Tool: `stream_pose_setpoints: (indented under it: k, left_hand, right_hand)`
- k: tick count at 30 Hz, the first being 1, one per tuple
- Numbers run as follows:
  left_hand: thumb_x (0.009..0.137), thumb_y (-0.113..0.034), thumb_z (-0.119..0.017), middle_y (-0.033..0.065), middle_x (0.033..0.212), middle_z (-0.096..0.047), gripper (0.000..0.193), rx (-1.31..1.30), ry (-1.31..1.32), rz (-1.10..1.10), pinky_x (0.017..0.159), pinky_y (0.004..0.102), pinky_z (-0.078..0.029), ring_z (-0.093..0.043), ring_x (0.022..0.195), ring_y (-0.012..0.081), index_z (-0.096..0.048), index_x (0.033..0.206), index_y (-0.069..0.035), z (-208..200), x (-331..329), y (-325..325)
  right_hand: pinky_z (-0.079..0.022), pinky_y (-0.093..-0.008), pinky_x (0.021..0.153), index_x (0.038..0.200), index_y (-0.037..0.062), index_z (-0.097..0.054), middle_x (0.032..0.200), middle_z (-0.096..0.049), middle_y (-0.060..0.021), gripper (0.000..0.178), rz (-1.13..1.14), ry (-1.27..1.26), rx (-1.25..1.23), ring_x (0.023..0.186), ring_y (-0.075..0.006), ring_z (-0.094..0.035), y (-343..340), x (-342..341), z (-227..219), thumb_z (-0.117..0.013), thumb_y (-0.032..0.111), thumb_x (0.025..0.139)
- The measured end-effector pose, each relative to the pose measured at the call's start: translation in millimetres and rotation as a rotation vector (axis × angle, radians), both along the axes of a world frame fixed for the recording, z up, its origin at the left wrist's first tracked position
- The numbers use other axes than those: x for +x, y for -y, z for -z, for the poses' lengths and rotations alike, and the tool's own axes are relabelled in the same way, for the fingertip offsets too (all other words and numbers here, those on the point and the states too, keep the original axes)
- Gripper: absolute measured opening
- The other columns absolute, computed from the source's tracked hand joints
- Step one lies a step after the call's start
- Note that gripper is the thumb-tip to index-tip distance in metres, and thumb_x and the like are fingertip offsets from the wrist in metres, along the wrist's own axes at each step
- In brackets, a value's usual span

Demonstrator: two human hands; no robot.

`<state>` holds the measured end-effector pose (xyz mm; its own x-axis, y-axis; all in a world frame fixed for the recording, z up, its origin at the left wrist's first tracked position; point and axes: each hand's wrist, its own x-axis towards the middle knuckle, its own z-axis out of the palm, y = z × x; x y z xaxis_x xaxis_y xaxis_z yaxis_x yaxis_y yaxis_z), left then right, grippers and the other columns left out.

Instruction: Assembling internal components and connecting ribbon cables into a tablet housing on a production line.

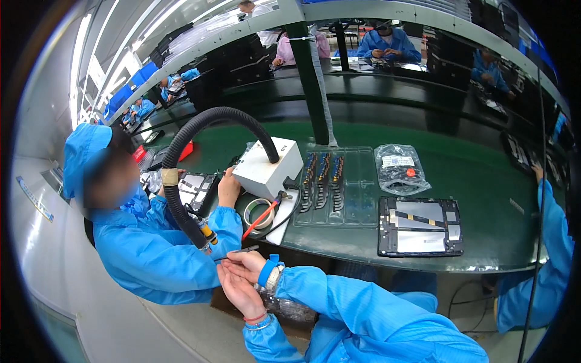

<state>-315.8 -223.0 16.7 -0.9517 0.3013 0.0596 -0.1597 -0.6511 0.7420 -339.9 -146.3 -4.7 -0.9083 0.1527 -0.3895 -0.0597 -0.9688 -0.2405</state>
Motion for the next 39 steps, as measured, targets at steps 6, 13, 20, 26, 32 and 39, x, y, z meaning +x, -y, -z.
stream_pose_setpoints:
  k: [6,13,20,26,32,39]
  left_hand:
    - [0.092,-0.02,-0.029,0.0198,0.136,-0.029,0.051,-0.045,-0.001,-0.122,0.107,0.0354,-0.024,-0.029,0.128,0.0263,-0.02,0.135,0.007,-0.2,1.3,3.2]
    - [0.092,-0.019,-0.034,0.0128,0.124,-0.044,0.039,0.043,-0.035,-0.047,0.101,0.0322,-0.033,-0.043,0.116,0.0216,-0.038,0.123,0.005,-1.6,32.8,-14.5]
    - [0.086,-0.011,-0.037,0.0178,0.118,-0.048,0.037,0.005,-0.355,0.387,0.098,0.0374,-0.035,-0.048,0.11,0.025,-0.043,0.118,0.005,-35.5,113.1,-75.0]
    - [0.079,-0.001,-0.047,0.0163,0.097,-0.058,0.026,-0.223,-1.155,0.819,0.084,0.0331,-0.042,-0.057,0.093,0.028,-0.056,0.103,0.003,-70.4,155.4,-176.1]
    - [0.076,-0.007,-0.059,0.0131,0.092,-0.059,0.022,-0.404,-1.752,0.756,0.074,0.035,-0.047,-0.057,0.086,0.0306,-0.059,0.097,-0.003,-56.7,187.8,-272.1]
    - [0.071,-0.012,-0.064,0.0094,0.085,-0.06,0.017,-0.544,-1.931,0.842,0.07,0.0385,-0.046,-0.058,0.081,0.0295,-0.063,0.087,-0.005,-22.5,204.3,-299.0]
  right_hand:
    - [-0.052,-0.0293,0.078,0.092,-0.001,-0.056,0.087,-0.06,-0.0108,0.016,-0.061,0.022,0.012,0.083,-0.02,-0.06,13.6,-5.7,-6.9,-0.061,0.009,0.081]
    - [-0.05,-0.0241,0.078,0.095,0.0013,-0.058,0.093,-0.059,-0.0093,0.016,0.015,-0.105,0.016,0.09,-0.0163,-0.059,-9.0,40.2,-7.4,-0.06,0.011,0.083]
    - [-0.05,-0.0287,0.08,0.102,-0.0001,-0.055,0.098,-0.059,-0.0098,0.02,0.342,-0.235,0.39,0.092,-0.0184,-0.059,-63.1,221.6,-85.5,-0.058,0.01,0.085]
    - [-0.047,-0.0323,0.083,0.101,0.0001,-0.052,0.097,-0.058,-0.0107,0.02,0.896,0.033,1.096,0.09,-0.0185,-0.057,-159.0,357.4,-110.8,-0.057,0.008,0.084]
    - [-0.043,-0.024,0.079,0.097,0.0005,-0.054,0.092,-0.059,-0.0069,0.015,0.823,0.482,1.417,0.086,-0.0121,-0.055,-237.5,422.6,-70.6,-0.058,0.007,0.083]
    - [-0.045,-0.0231,0.068,0.093,0.0014,-0.057,0.082,-0.059,-0.0039,0.015,0.6,0.642,1.442,0.076,-0.0084,-0.056,-245.8,428.6,-30.4,-0.061,0.007,0.08]
